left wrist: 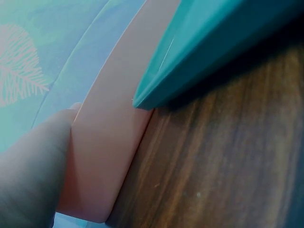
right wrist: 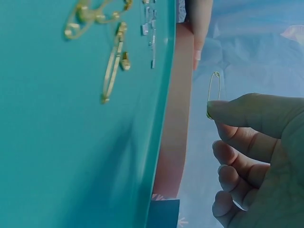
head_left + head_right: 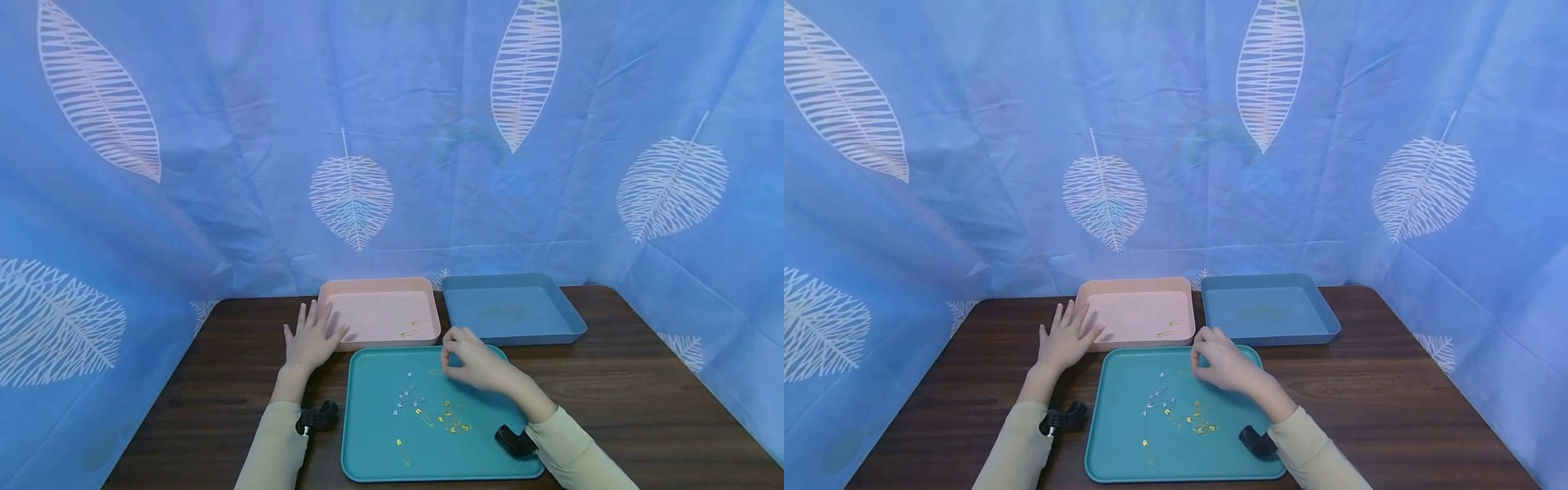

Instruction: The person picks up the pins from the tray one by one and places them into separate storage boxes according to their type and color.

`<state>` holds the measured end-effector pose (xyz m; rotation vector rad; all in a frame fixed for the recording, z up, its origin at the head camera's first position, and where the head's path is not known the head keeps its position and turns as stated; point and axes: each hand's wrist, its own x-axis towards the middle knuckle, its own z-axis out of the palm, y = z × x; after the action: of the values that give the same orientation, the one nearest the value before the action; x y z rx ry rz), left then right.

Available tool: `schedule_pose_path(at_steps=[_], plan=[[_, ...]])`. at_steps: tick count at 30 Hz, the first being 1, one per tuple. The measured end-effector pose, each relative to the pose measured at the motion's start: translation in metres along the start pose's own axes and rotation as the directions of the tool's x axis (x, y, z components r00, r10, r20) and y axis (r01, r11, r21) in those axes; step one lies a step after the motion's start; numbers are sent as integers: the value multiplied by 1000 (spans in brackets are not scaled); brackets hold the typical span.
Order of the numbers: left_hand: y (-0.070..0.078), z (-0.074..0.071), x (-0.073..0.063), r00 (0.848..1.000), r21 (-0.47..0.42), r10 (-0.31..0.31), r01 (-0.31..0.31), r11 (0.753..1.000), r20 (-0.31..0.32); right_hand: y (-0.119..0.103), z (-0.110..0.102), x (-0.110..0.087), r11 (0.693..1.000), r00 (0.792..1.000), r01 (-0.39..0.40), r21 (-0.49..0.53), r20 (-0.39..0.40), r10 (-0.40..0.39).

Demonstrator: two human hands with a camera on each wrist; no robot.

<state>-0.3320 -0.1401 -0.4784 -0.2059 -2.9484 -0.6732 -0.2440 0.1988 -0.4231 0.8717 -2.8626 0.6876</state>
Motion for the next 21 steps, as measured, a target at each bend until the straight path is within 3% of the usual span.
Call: schedule_pose_path(at_steps=[21], plan=[[-1,1,1,1000,31,7,-6,1000,-19,-13,-7,33,1000,996,17,-13,-90,-18]])
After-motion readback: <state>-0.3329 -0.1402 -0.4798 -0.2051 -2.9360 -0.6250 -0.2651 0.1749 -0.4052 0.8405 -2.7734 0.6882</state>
